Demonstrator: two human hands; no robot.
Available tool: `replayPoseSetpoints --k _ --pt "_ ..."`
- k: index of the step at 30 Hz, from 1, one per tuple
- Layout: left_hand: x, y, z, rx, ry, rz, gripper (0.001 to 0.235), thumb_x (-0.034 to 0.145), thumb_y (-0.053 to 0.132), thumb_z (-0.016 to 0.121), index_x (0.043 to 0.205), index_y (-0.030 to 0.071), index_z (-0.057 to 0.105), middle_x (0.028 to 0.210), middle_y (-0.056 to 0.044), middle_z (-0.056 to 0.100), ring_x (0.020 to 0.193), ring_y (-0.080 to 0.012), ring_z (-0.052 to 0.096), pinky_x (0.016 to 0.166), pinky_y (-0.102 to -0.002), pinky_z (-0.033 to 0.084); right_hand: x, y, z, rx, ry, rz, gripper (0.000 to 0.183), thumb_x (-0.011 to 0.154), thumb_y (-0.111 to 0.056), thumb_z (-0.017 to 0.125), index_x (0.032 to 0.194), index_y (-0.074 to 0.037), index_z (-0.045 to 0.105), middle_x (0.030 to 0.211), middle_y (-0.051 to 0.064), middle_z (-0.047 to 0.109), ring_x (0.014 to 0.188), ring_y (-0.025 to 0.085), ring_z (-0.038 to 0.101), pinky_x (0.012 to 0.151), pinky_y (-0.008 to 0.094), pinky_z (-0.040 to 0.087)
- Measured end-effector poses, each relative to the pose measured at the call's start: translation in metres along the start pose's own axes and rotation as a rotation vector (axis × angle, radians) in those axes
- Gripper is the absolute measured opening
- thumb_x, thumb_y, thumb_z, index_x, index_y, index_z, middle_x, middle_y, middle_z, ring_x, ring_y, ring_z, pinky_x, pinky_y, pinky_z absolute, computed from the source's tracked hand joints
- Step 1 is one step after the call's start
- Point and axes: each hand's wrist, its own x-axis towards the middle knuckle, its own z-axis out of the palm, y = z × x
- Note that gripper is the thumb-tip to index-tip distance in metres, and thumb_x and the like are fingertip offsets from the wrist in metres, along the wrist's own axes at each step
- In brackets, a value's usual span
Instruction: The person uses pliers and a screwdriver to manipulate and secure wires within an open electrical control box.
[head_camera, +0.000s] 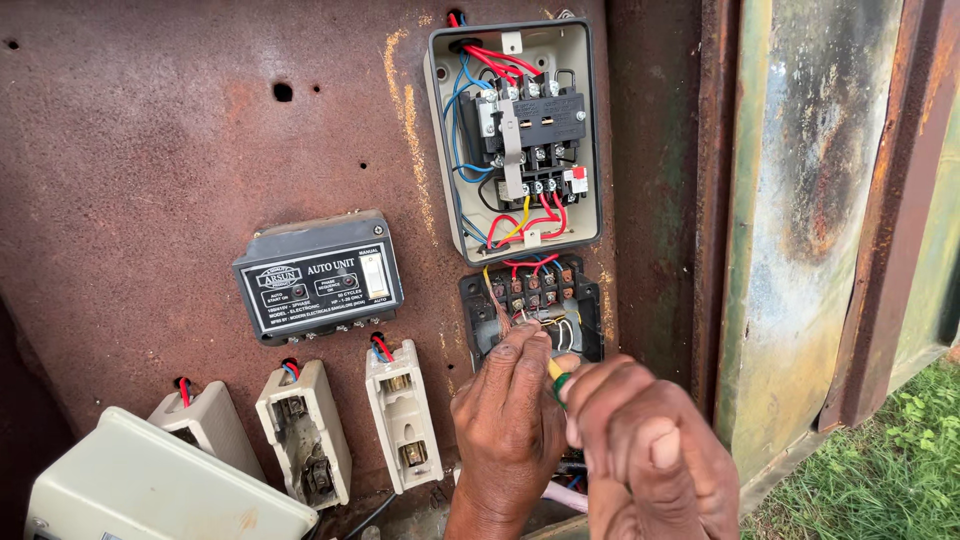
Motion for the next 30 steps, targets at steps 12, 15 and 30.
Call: replayPoseSetpoints --k 12,15,30 --pt "-0.002 0.003 -0.003 0.006 -0.046 0.032 0.048 0.076 0.0 0.079 0.122 0.0 0.064 0.123 -0.017 0.071 0.106 -0.0338 0.077 0.085 -0.04 0.063 -0.015 -0.036 -0.04 -1.483 -0.353 0.1 0.047 0.079 -0.053 0.081 0.115 -0.023 0.08 0.067 0.003 0.067 0.06 0.018 0.071 0.053 0.04 0.056" --pt "0.0 0.01 -0.007 -0.013 -0.099 0.046 0.063 0.065 -0.01 0.067 0.128 -0.006 0.064 0.128 -0.025 0.069 0.106 -0.0385 0.075 0.082 -0.042 0.062 -0.02 -0.04 -0.044 -1.571 -0.48 -0.022 0.034 0.078 -0.041 0.08 0.111 -0.032 0.077 0.077 0.001 0.065 0.073 0.019 0.073 0.055 0.039 0.057" --pt "-0.019 0.022 0.004 -0.105 0.147 -0.508 0.027 0.092 0.002 0.066 0.118 -0.003 0.064 0.113 -0.02 0.07 0.078 -0.0295 0.072 0.068 -0.037 0.059 -0.023 -0.042 -0.044 -1.385 -0.32 -0.01 0.037 0.077 -0.032 0.082 0.113 -0.026 0.078 0.084 0.003 0.067 0.07 0.02 0.074 0.055 0.037 0.054"
